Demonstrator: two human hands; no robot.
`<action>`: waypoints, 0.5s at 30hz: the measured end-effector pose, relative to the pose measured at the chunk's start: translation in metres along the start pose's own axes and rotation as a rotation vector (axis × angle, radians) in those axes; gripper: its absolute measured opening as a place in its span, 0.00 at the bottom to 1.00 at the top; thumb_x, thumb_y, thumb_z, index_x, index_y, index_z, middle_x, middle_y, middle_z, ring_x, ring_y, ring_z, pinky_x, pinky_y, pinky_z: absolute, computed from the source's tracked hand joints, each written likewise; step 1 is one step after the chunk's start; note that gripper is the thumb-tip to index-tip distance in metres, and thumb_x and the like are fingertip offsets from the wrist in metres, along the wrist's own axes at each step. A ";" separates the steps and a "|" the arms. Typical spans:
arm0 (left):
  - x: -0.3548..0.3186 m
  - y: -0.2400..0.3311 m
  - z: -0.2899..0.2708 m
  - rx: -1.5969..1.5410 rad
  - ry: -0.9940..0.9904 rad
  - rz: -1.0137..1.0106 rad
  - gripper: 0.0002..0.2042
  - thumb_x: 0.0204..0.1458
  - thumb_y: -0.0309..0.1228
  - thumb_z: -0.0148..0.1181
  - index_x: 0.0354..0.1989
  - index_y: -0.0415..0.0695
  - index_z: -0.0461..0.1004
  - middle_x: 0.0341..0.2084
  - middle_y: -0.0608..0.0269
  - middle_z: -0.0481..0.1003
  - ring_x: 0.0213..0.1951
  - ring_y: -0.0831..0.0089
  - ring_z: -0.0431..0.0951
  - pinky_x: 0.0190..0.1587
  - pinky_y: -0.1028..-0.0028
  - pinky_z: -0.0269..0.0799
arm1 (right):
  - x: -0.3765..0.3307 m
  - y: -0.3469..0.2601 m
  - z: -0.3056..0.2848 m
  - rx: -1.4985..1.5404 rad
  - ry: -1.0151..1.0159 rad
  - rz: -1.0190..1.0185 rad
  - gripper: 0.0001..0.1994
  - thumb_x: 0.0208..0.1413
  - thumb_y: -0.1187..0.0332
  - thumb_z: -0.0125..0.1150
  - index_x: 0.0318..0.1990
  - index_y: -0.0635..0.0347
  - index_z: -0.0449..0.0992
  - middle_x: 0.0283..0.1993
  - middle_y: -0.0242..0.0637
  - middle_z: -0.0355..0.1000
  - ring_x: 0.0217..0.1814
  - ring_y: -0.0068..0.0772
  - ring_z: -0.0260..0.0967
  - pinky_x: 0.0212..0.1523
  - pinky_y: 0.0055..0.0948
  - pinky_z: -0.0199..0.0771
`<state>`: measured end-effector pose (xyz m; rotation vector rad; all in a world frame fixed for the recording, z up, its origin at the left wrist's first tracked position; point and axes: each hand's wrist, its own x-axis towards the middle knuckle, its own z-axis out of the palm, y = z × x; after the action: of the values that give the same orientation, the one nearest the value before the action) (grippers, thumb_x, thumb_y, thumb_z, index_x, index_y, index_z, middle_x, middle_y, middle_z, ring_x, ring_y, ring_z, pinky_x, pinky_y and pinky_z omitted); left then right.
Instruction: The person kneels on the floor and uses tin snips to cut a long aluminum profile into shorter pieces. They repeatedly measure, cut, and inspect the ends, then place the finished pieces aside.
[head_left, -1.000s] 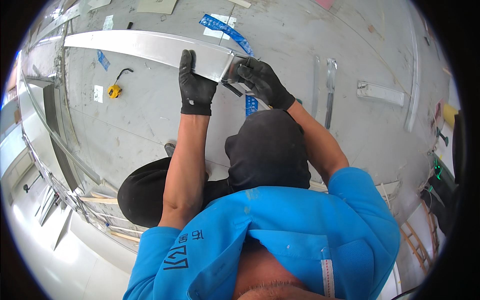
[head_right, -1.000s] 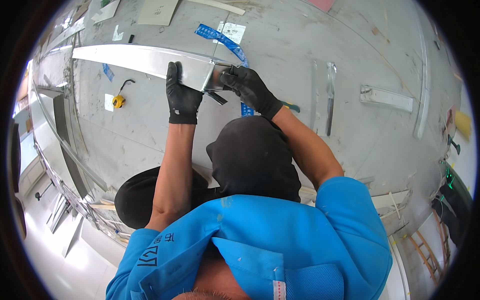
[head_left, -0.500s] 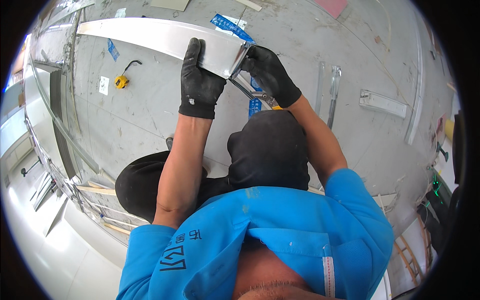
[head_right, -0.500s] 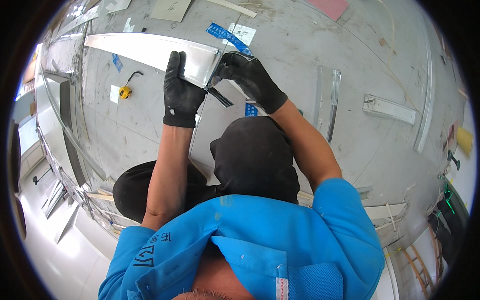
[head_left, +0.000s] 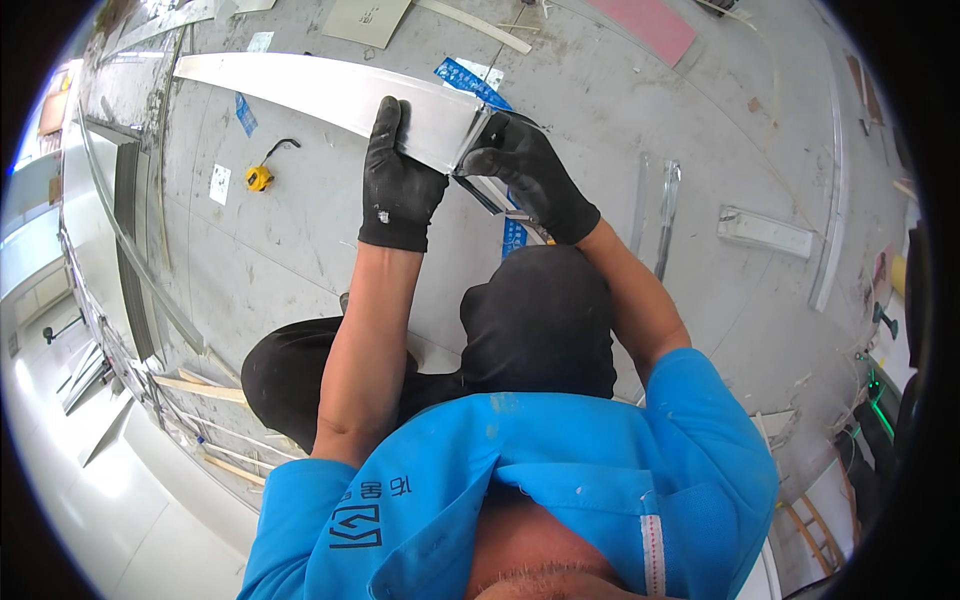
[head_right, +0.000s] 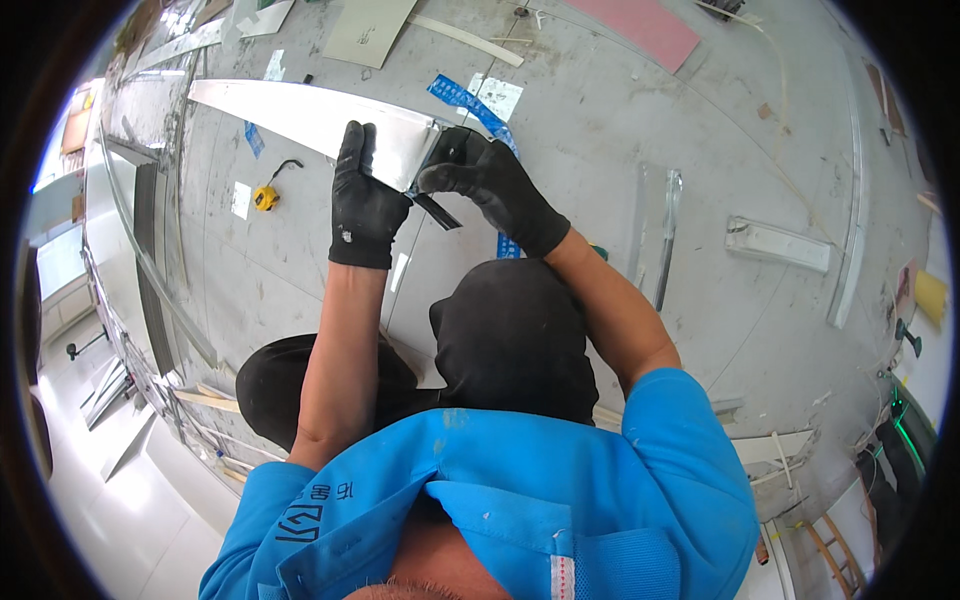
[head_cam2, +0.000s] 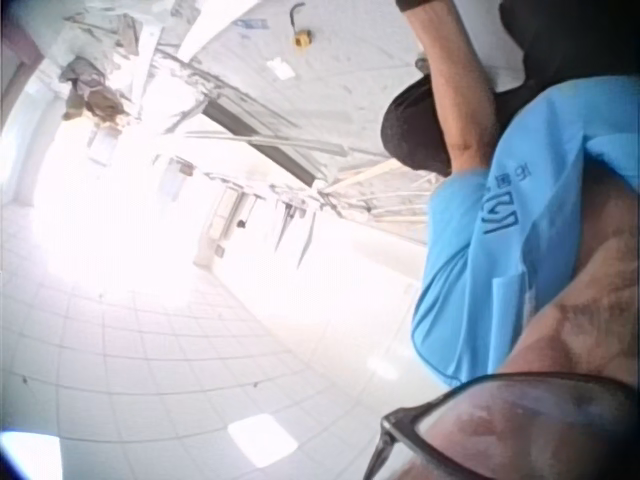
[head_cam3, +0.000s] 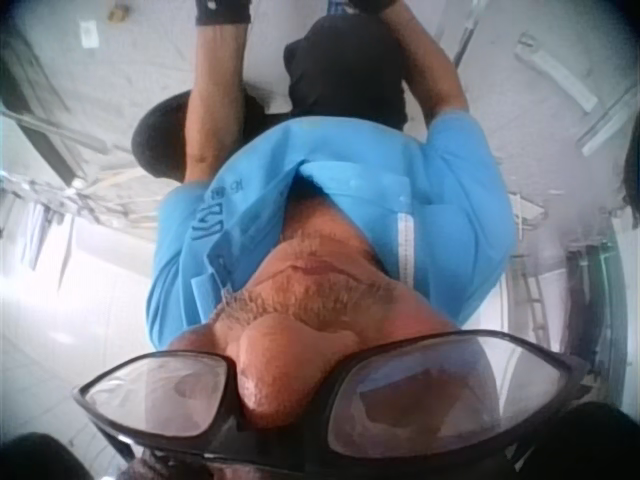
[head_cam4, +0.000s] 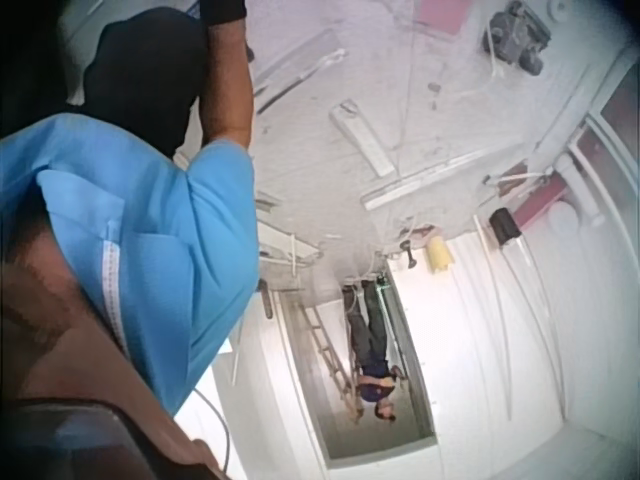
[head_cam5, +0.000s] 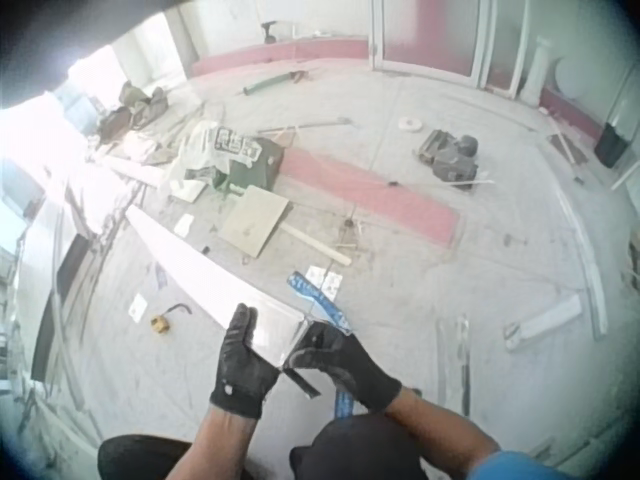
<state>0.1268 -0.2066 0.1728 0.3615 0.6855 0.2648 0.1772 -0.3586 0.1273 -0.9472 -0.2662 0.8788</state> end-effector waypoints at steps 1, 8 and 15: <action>0.001 0.000 -0.001 0.001 -0.021 -0.019 0.09 0.58 0.34 0.63 0.43 0.44 0.75 0.42 0.63 0.77 0.48 0.63 0.77 0.57 0.56 0.72 | -0.001 0.001 0.000 0.079 0.005 -0.024 0.21 0.52 0.60 0.70 0.48 0.65 0.73 0.40 0.31 0.74 0.43 0.20 0.71 0.47 0.22 0.72; -0.015 0.000 0.008 0.014 0.020 -0.048 0.09 0.58 0.33 0.62 0.43 0.44 0.75 0.42 0.62 0.78 0.48 0.62 0.78 0.56 0.56 0.73 | 0.002 0.007 -0.004 -0.017 -0.053 -0.058 0.21 0.54 0.61 0.69 0.49 0.66 0.72 0.44 0.33 0.74 0.46 0.22 0.72 0.50 0.25 0.73; 0.007 0.001 -0.005 -0.027 -0.098 -0.066 0.12 0.59 0.37 0.61 0.46 0.44 0.73 0.46 0.56 0.77 0.49 0.58 0.77 0.56 0.53 0.72 | 0.008 0.025 -0.023 -0.173 0.020 -0.042 0.27 0.53 0.57 0.69 0.53 0.66 0.69 0.48 0.38 0.73 0.50 0.27 0.72 0.52 0.29 0.74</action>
<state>0.1284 -0.2021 0.1659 0.3235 0.5958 0.1923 0.1819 -0.3590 0.0927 -1.1060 -0.3477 0.8168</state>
